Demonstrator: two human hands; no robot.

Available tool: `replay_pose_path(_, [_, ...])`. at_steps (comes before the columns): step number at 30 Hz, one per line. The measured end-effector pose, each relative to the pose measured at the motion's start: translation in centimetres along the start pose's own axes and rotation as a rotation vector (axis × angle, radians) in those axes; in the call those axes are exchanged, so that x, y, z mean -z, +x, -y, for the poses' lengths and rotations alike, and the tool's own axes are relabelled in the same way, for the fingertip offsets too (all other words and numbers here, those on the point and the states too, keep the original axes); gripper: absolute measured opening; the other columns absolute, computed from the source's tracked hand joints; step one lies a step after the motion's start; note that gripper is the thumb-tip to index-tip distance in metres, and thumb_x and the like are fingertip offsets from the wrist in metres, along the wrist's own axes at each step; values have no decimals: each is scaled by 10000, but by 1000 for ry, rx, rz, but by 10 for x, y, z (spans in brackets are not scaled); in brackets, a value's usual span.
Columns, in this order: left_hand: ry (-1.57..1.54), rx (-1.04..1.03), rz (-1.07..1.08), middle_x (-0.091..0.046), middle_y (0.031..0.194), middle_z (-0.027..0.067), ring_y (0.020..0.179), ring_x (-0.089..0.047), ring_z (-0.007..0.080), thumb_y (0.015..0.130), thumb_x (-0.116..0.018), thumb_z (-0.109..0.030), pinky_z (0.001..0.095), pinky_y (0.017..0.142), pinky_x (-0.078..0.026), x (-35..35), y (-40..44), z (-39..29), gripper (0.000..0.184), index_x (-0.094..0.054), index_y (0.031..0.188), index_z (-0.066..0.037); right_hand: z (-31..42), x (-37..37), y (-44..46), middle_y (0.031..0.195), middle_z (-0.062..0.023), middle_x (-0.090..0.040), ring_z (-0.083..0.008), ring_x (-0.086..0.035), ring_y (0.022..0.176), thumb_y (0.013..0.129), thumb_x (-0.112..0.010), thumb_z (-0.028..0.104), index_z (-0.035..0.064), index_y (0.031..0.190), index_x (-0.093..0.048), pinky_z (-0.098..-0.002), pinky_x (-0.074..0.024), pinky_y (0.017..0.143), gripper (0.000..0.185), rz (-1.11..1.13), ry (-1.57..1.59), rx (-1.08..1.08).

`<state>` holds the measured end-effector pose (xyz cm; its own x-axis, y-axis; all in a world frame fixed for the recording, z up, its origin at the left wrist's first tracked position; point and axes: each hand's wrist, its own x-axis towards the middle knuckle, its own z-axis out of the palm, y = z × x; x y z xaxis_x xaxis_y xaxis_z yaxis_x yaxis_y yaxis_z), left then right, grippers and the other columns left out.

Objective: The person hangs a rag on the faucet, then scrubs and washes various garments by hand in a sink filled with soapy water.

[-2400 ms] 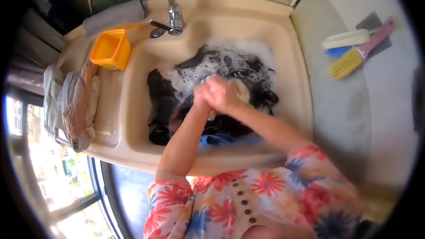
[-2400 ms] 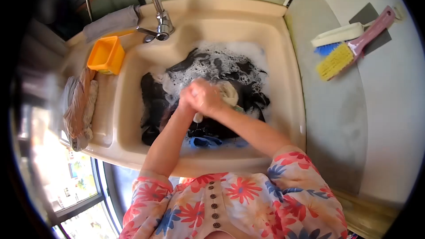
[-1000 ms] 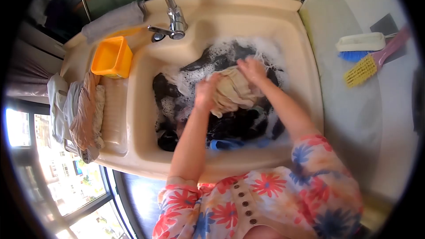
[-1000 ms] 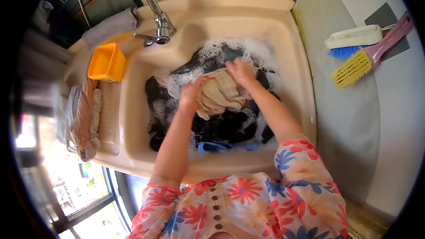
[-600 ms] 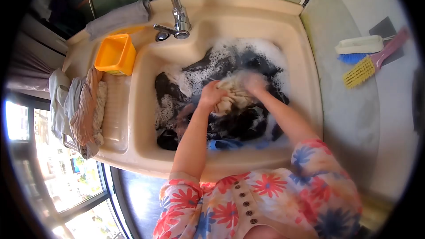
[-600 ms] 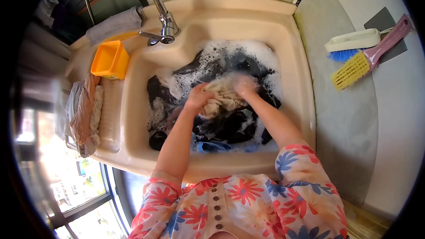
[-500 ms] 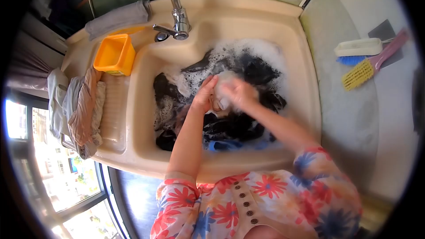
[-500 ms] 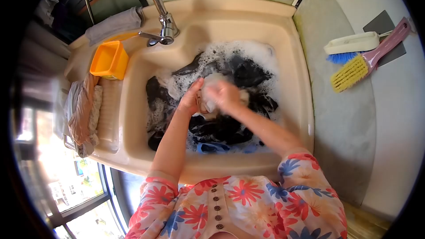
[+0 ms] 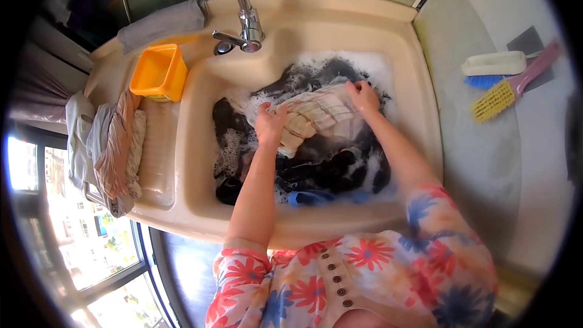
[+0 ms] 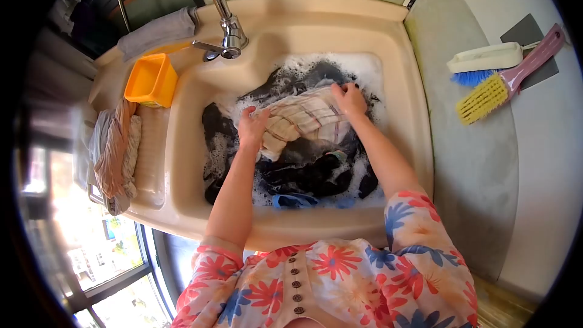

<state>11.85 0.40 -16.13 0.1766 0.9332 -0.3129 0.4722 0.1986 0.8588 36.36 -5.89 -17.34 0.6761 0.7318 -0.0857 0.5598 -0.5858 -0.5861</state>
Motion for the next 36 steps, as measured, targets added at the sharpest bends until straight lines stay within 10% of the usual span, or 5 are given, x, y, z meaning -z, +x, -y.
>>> replay_pose_path(10, [-748, 318, 538, -560, 1041, 166, 943, -576, 245, 695, -686, -114, 340, 709, -509, 2, -13, -13, 824, -188, 1342, 1, 47, -17, -55, 777, -113, -629, -237, -610, 727, 695, -687, 256, 57, 819, -609, -347, -478, 626, 247, 130, -40, -5])
replay_pose_path(13, [-364, -462, 326, -535, 1073, 94, 941, -565, 208, 845, -530, -169, 283, 746, -489, -13, -7, 19, 569, -246, 1314, -21, 113, 7, -136, 729, -103, -602, -272, -591, 696, 679, -659, 229, 82, 781, -613, -354, -471, 637, 184, 134, 242, 640])
replay_pose_path(16, [-830, 105, 713, -530, 1084, 52, 975, -532, 188, 893, -413, -227, 308, 815, -451, 3, -8, 8, 389, -351, 1239, -60, 121, -16, -147, 661, -87, -562, -244, -578, 655, 675, -670, 222, 104, 735, -596, -348, -464, 632, 151, -157, 321, 1074])
replay_pose_path(28, [-316, 124, 123, -608, 951, 136, 794, -604, 247, 679, -652, -334, 349, 705, -474, -23, 5, 18, 493, -552, 1036, -9, -1, -4, 5, 784, -162, -606, -295, -590, 748, 816, -466, 486, 25, 821, -581, -391, -440, 664, 475, 130, 159, -85])
replay_pose_path(36, [-187, 65, 432, -592, 1005, 156, 865, -591, 274, 619, -708, -260, 366, 758, -471, -19, 15, 38, 700, -428, 1213, -19, -8, -16, -23, 935, -186, -610, -311, -593, 879, 805, -502, 399, 111, 1000, -619, -410, -467, 756, 368, 237, -337, 217])
